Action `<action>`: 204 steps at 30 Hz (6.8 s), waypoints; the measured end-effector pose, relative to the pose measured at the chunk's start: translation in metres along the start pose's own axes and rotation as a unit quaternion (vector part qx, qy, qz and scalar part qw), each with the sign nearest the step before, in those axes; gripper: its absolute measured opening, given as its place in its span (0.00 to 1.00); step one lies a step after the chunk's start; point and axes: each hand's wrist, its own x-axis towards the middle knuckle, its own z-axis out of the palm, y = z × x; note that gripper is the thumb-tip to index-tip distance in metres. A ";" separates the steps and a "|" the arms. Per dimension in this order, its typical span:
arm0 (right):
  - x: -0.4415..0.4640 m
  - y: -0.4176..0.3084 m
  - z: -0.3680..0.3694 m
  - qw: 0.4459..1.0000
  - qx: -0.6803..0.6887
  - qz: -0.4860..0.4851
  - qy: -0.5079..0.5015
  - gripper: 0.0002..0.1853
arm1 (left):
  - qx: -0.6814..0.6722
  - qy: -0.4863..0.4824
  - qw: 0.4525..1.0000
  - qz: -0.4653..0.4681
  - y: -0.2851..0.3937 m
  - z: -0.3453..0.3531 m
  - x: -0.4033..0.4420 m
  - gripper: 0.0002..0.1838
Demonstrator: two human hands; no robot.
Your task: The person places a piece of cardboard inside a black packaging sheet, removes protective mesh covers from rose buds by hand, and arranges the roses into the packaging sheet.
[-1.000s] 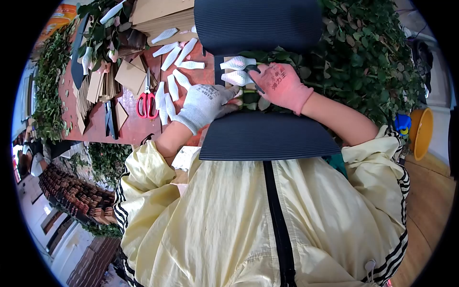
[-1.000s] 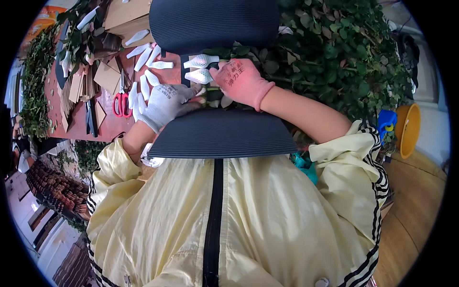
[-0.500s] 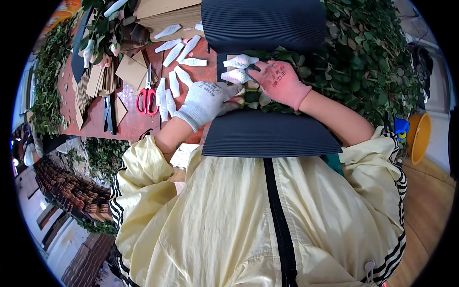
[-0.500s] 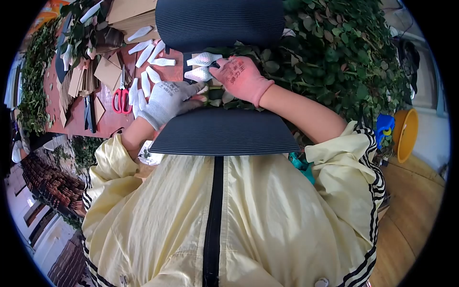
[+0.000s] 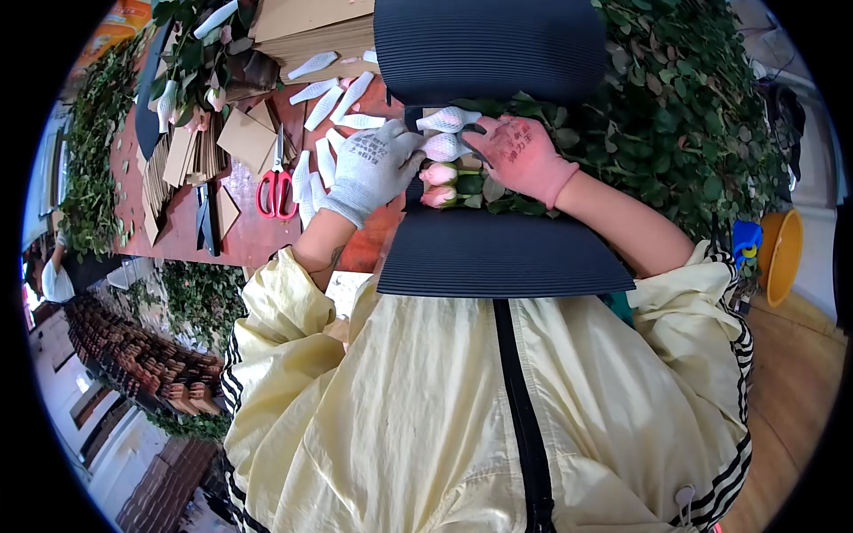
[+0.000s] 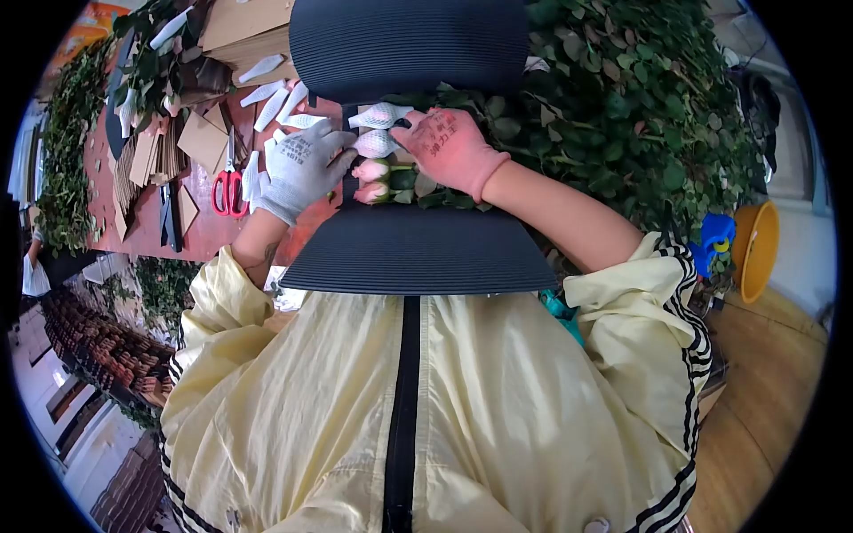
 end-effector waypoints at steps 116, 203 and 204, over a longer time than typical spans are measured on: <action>0.011 0.002 -0.006 0.995 -0.048 0.086 0.003 0.23 | -0.336 0.077 0.911 -0.228 -0.011 0.015 0.008 0.16; 0.065 0.313 -0.155 0.881 -0.046 0.299 0.365 0.18 | -0.173 -0.132 0.976 0.004 0.040 -0.025 0.013 0.25; 0.056 0.321 -0.167 0.835 -0.043 0.327 0.440 0.17 | -0.179 -0.128 0.975 0.003 0.039 -0.023 0.012 0.25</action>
